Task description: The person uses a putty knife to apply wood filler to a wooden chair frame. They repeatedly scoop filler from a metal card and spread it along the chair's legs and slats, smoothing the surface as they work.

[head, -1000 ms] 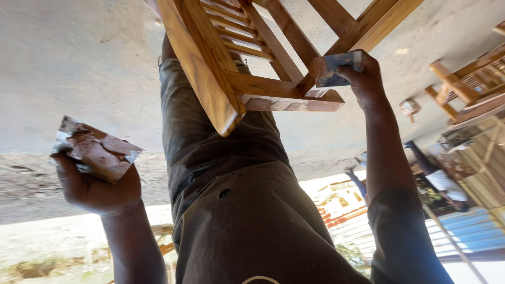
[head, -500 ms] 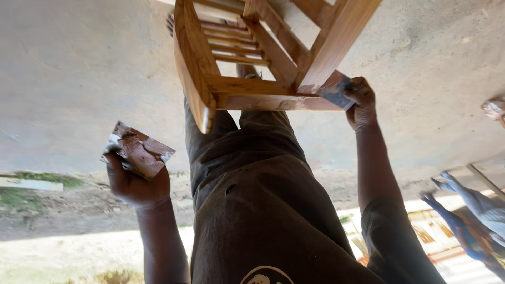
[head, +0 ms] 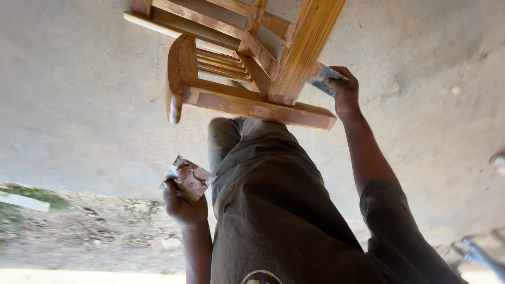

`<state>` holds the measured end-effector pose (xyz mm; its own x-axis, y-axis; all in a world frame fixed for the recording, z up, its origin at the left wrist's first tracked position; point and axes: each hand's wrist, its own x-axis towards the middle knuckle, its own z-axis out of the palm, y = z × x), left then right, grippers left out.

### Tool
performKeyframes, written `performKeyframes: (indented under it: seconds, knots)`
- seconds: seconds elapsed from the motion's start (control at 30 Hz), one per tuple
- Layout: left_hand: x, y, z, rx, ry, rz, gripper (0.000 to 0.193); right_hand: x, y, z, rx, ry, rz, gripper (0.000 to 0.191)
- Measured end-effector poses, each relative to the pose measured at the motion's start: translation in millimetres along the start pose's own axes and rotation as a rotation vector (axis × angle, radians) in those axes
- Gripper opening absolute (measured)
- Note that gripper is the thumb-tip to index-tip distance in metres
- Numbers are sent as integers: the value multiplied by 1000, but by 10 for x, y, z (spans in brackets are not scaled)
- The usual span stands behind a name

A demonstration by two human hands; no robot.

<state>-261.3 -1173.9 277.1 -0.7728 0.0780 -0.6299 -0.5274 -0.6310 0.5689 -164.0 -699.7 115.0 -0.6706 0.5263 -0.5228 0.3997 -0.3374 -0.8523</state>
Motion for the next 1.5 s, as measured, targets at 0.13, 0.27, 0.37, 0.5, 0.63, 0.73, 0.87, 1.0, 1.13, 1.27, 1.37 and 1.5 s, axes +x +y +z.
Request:
performKeyframes:
  seconds: [0.13, 0.27, 0.37, 0.5, 0.63, 0.73, 0.87, 1.0, 1.13, 1.27, 1.37, 1.5]
  knots:
    - [-407, -196, -260, -24, 138, 199, 44, 402, -252, 97, -759, 13, -567, 34]
    - [-1106, -634, -691, -155, 322, 401, 45, 1046, -677, 471, -1273, 86, -1104, 47]
    - [-1681, -1240, -1095, -297, 476, 536, 43, 1147, -742, 836, -1628, 114, -1084, 59]
    - [-2581, -2189, -1379, -442, 653, 661, 43, 607, -769, 910, -1683, -175, -861, 58]
    - [-3133, -3023, -1230, -631, 803, 678, 40, 101, -1035, 530, -1216, -365, -950, 48]
    - [-3354, -3349, -1019, -659, 977, 599, 41, 82, -1362, 339, -1000, -342, -685, 40]
    - [-3392, -3561, -666, -655, 1028, 608, 41, 389, -1831, 168, -1057, -322, -514, 32]
    - [-3222, -3801, -103, -675, 857, 795, 44, 909, -2265, 321, -1231, -503, -956, 31]
    - [-2835, -4161, 609, -743, 969, 720, 40, 1287, -2217, 497, -1341, -586, -1039, 36]
    - [-2334, -4465, 1551, -803, 804, 772, 43, 1258, -1905, 672, -1268, -594, -1105, 42]
    - [-2028, -4606, 2292, -838, 772, 734, 45, 841, -1642, 708, -1316, -713, -1041, 10]
    - [-1763, -4614, 2793, -803, 719, 706, 46, 501, -1556, 427, -910, -1282, -1209, 56]
